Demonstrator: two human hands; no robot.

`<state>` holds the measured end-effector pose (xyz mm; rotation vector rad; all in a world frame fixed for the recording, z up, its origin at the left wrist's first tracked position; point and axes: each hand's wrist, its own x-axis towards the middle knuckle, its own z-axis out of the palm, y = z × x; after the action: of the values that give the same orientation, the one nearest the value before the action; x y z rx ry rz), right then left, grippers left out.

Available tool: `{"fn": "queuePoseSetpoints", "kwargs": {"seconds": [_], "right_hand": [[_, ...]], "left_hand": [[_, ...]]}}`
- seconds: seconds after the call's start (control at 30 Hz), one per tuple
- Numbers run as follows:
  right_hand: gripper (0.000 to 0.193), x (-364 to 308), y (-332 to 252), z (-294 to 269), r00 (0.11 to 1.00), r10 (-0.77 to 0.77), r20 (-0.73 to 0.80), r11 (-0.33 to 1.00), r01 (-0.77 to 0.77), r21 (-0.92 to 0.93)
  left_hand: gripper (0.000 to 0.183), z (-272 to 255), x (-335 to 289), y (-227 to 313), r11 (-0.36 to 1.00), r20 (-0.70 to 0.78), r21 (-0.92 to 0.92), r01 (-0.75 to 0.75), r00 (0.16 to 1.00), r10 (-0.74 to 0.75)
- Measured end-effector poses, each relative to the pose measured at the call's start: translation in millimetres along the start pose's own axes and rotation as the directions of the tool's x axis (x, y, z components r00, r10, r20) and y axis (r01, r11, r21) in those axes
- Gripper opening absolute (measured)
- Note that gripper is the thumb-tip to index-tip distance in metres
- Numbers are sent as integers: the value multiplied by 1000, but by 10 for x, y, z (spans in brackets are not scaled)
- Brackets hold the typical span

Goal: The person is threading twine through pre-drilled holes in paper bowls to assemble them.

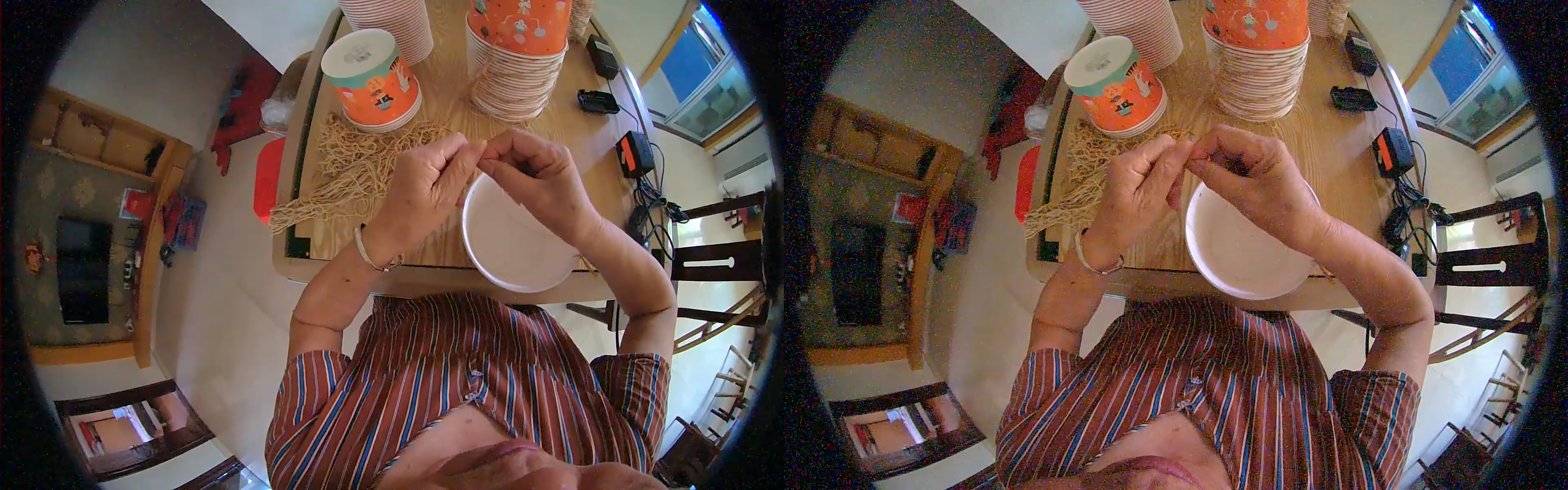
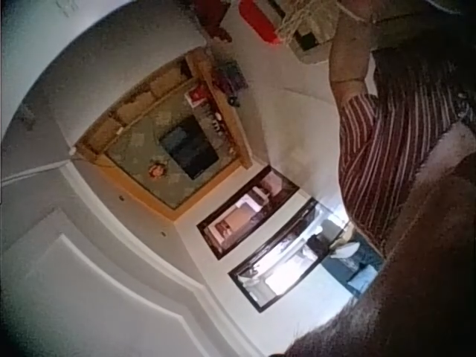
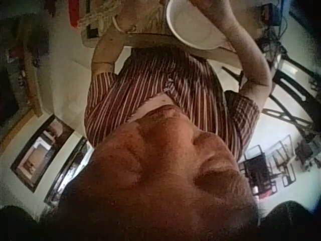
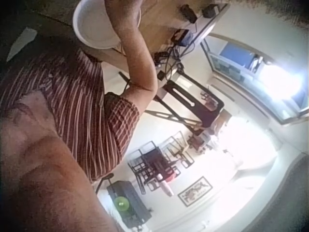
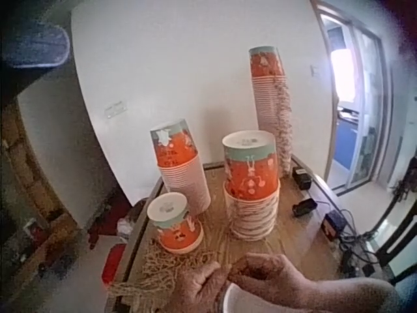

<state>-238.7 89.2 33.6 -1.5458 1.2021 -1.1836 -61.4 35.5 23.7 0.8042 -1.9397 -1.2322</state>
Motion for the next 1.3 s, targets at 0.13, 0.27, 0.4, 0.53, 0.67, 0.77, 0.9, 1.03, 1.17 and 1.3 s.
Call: {"fn": "queuePoseSetpoints", "kwargs": {"seconds": [0.13,0.27,0.4,0.53,0.67,0.77,0.9,1.03,1.17,1.3], "right_hand": [[13,-15,-77,3,999,35,29,998,-34,-59],[13,-8,-33,-15,998,31,51,997,-27,-78],[11,-31,81,-1,995,-103,14,970,103,-220],[10,-100,-97,-36,991,119,65,933,-89,-349],[8,-145,-20,-16,992,-117,45,901,125,-416],[7,-138,73,-52,956,-279,92,838,289,-463],[7,-169,112,-48,935,-331,123,799,348,-491],[8,-228,147,-30,940,-324,104,778,327,-536],[9,-271,143,-17,970,-227,91,825,241,-511],[13,-316,164,21,997,-27,73,955,48,-294]], "left_hand": [[24,-13,-41,-4,997,1,-71,-32,999,32],[19,-53,-55,16,997,28,-81,-15,999,17],[16,-140,-53,11,998,143,-45,45,989,-38],[12,-209,-53,35,998,197,-22,61,979,-55],[10,-187,-56,-70,999,202,-9,37,979,-35],[8,-156,-53,-104,995,208,-81,61,977,-43],[7,-107,-55,-129,992,194,-104,74,979,-53],[7,-71,-74,-157,992,164,-111,66,985,-47],[7,-104,-72,-125,999,215,32,-21,976,14],[7,-115,-86,-155,988,219,99,-116,971,92]]}}
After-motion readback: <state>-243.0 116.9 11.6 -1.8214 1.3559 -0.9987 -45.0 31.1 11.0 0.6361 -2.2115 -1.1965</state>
